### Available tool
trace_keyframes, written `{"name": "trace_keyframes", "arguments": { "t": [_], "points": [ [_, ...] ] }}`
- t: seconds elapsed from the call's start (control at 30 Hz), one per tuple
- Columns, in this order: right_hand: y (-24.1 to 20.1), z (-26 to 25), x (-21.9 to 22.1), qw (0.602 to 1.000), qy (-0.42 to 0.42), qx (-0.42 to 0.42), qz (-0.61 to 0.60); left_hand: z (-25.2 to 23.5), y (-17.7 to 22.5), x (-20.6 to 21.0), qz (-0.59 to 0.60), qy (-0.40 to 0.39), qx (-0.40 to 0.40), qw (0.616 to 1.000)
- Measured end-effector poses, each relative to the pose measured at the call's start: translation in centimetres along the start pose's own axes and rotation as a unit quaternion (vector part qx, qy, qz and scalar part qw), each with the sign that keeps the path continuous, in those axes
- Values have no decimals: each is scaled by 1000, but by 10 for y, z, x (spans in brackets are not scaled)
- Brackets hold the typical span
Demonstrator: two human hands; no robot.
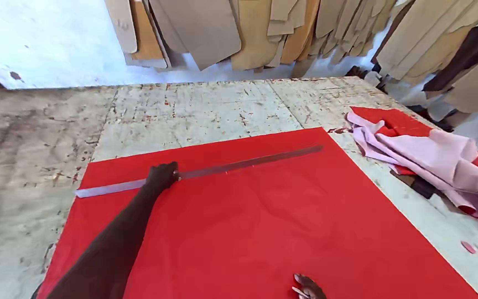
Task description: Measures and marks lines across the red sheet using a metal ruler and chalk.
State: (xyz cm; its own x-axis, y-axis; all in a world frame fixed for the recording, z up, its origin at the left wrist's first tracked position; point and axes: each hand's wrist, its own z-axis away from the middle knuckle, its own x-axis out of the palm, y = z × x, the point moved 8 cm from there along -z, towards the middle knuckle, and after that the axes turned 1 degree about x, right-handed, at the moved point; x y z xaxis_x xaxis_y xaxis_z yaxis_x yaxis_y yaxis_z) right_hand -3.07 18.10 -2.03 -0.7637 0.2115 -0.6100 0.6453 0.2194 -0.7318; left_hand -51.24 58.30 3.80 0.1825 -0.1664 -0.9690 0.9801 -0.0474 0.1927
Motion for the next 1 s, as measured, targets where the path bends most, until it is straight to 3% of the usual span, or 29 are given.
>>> {"name": "trace_keyframes", "arguments": {
  "t": [0.1,0.2,0.3,0.43,0.57,0.67,0.73,0.87,1.0],
  "points": [
    [-3,1,-4,1000,25,-1,7,34,15,2,66,27,58,996],
    [-3,4,-6,999,47,-5,25,99,37,3,175,91,110,974],
    [0,2,-6,998,56,-8,31,192,68,6,238,104,50,964],
    [-1,-2,-7,999,44,-10,25,327,91,42,297,92,-34,950],
    [-26,-3,-5,997,-57,-5,48,431,88,88,377,102,-69,918],
    [-44,0,2,987,-142,-16,67,472,79,105,400,112,-89,905],
    [-34,4,-1,982,-176,43,59,487,75,102,384,114,-106,910],
    [-10,31,-51,990,-66,122,7,518,91,76,341,121,-82,929],
    [2,86,-113,990,36,131,-43,537,102,76,364,141,-36,920]
  ]
}}
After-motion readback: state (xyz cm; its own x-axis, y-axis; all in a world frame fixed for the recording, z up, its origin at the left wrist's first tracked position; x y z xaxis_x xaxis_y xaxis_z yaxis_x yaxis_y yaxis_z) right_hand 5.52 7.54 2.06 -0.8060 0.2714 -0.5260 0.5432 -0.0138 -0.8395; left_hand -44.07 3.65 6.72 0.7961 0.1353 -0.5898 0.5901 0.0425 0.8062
